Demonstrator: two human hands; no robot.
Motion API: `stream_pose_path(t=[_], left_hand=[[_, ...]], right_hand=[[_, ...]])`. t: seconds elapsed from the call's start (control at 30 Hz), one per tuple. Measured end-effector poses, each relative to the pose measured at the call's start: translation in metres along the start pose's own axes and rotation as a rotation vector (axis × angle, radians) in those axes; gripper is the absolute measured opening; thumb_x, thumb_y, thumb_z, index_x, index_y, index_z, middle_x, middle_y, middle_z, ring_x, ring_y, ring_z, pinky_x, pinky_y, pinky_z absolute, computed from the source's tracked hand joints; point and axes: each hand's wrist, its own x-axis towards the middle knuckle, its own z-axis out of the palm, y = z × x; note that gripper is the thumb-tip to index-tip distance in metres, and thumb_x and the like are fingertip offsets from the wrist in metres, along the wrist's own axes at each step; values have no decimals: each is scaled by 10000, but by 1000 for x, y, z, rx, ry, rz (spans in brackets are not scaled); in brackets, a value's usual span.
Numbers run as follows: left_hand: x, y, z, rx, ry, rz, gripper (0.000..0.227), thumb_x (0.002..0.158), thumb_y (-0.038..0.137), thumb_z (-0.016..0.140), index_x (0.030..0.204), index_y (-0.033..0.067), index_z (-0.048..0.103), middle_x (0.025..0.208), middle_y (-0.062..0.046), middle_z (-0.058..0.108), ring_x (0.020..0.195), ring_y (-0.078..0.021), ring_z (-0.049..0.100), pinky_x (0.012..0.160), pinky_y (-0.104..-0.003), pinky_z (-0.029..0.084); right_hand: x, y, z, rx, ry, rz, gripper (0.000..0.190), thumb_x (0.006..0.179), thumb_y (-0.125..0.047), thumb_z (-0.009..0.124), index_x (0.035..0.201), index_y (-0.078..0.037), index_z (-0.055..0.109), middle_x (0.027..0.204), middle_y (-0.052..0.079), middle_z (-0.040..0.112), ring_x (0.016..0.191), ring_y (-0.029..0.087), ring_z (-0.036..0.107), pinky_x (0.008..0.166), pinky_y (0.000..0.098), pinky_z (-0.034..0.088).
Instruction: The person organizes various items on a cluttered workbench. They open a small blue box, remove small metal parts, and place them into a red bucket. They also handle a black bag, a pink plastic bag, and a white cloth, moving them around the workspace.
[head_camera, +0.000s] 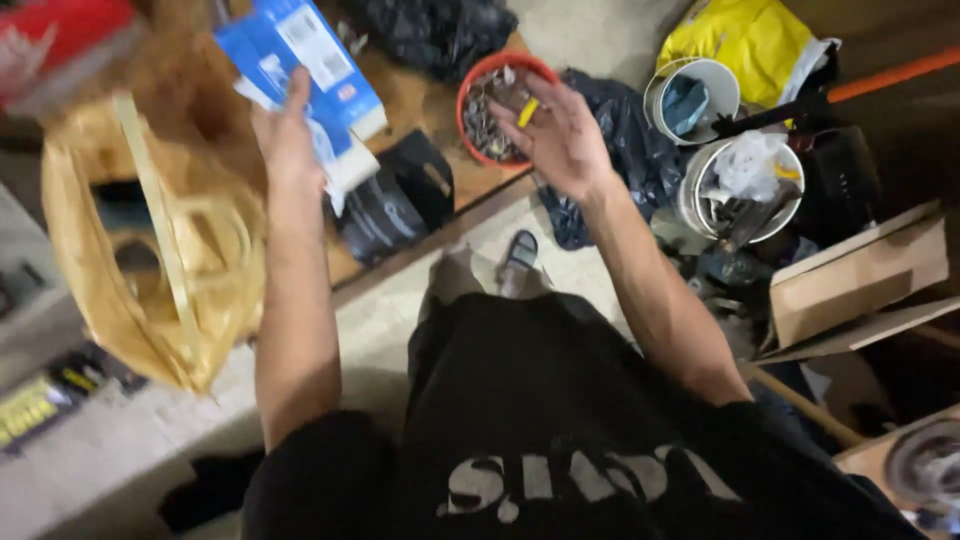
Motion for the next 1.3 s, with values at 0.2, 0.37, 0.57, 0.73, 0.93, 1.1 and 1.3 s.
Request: stream_pose_path(t=[0.2, 0.37, 0.57, 0.73, 0.93, 1.1, 1.3], left_hand=[[-31, 43, -42, -143, 287, 25, 519, 796, 163, 827, 1246, -35, 661, 1142, -204, 790, 1003, -325, 794, 904, -473, 687], [-20, 22, -104, -31, 280, 410, 452, 881, 146, 839, 1260, 19, 628, 1136, -163, 775, 981, -250, 755, 865, -400, 646], [-72, -15, -31, 1034, -12, -108, 699, 959, 608, 437, 1519, 195, 368, 1063, -176, 764, 938, -365, 760, 714, -476, 553], [-97, -83, 38, 926, -388, -90, 663, 995, 487, 538, 1491, 66, 410, 1177, -336, 699, 1178, -471, 659, 1022, -618, 502], [-136, -116, 82, 811, -534, -7, 692, 982, 542, 532, 1456, 46, 445, 1254, -346, 654, 1254, -474, 610, 1116, -569, 449], [-152, -110, 108, 719, -587, 193, 773, 954, 558, 554, 1441, -33, 451, 1335, -366, 598, 1324, -480, 564, 1194, -530, 397], [-192, -162, 146, 1089, -1071, 192, 780, 1091, 557, 182, 1530, -50, 398, 1625, -273, 347, 1580, -369, 216, 1322, -491, 97]], right_hand=[[23, 29, 11, -264, 235, 126, 564, 1012, 13, 450, 1555, 57, 303, 1362, 329, 604, 1257, 379, 658, 1105, 396, 550], [44, 62, 10, -254, 249, 150, 417, 961, 71, 415, 1349, -13, 542, 1188, 219, 664, 1061, 330, 729, 974, 372, 619], [49, 93, 56, -139, 8, 224, 264, 975, -440, 642, 1034, -186, 608, 1157, 70, 614, 1149, 280, 607, 1034, 425, 483], [63, 158, -70, -256, 215, -24, 327, 1081, -400, 552, 1289, -153, 599, 1322, 96, 615, 1288, 328, 607, 1105, 541, 474], [21, 158, -93, -150, 467, -268, 562, 1074, -532, 499, 1428, -97, 531, 1454, 182, 562, 1358, 307, 544, 1214, 523, 346], [-1, 160, -107, -207, 574, -426, 462, 1079, -418, 542, 1384, -72, 542, 1370, 189, 594, 1277, 250, 564, 1198, 467, 333], [-79, 149, -140, -336, 958, -596, 382, 1040, -326, 574, 1323, -69, 578, 1253, 159, 607, 1163, 233, 572, 1088, 440, 381]])
